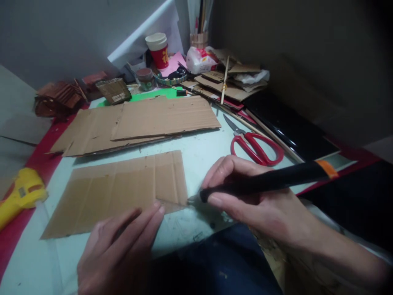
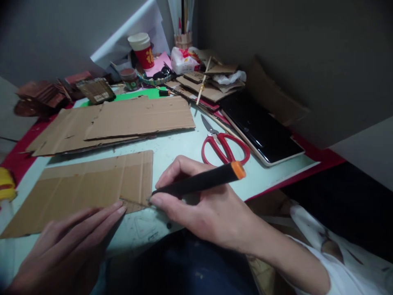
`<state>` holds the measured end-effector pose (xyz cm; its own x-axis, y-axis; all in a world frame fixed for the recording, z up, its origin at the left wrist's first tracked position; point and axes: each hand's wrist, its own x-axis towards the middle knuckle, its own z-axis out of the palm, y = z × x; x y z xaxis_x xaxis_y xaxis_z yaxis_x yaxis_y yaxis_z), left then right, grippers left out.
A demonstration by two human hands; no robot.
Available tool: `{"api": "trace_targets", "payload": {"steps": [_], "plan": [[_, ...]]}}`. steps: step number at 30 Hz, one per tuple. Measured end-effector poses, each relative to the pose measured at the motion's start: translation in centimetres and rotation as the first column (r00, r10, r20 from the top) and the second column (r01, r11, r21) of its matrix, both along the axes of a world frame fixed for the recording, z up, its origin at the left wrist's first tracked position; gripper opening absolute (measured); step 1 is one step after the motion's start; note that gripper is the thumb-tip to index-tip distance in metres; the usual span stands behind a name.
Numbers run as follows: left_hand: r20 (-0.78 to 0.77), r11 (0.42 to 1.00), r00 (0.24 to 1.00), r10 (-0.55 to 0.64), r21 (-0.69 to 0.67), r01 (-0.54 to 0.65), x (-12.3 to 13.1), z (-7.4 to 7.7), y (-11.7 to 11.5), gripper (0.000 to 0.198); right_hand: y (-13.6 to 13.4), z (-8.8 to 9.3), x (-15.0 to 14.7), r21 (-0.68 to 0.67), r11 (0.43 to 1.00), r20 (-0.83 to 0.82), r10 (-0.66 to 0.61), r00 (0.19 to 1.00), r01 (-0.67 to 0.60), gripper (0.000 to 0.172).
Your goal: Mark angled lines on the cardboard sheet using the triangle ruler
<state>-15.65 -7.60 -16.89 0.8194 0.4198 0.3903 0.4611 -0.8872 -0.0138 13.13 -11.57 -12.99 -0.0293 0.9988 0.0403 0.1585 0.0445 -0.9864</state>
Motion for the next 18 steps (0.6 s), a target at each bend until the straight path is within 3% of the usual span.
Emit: {"api": "trace_targets", "payload": {"steps": [6,12,18], "plan": [[0.032,0.989,0.992,0.120,-0.091,-0.117,0.5,0.0,-0.7,0.048,1.3,0.2,-1.6,0.060,0.990,0.077,0.126,0.989,-0.131,0.012],[0.079,0.995,0.992,0.097,-0.047,-0.093,1.5,0.4,-0.9,0.038,2.6,0.5,-2.6,0.050,0.978,0.156,0.194,0.969,-0.204,0.012],[0.086,0.991,0.991,0.099,-0.102,-0.090,1.4,0.4,-1.1,0.036,3.0,0.7,-2.9,0.058,0.969,0.192,0.223,0.956,-0.238,0.012]]}}
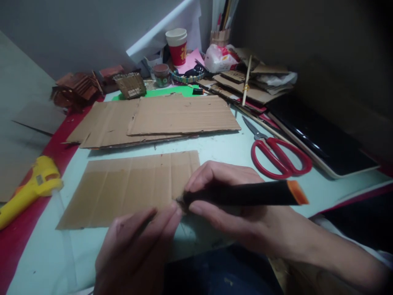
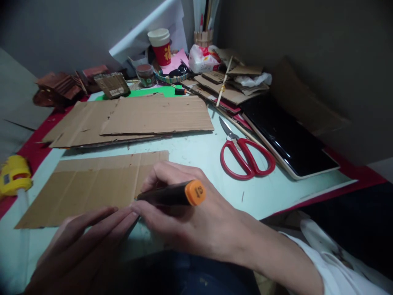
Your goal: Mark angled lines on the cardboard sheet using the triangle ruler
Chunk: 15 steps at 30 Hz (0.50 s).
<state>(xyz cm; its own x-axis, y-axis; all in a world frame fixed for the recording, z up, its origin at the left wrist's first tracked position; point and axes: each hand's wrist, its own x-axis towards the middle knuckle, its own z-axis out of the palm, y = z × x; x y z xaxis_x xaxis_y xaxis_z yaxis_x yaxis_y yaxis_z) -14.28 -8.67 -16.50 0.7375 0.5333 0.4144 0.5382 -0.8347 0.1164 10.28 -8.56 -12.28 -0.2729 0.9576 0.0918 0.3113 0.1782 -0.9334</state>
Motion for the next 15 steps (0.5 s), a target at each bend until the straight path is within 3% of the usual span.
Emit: {"api": "trace_targets", "payload": {"steps": [15], "plan": [[0.004,1.000,1.000,0.016,0.006,-0.016,0.06,0.17,-0.06,0.034,0.61,-0.19,-0.55,0.121,0.993,0.086,-0.003,0.996,-0.008,0.007]]}}
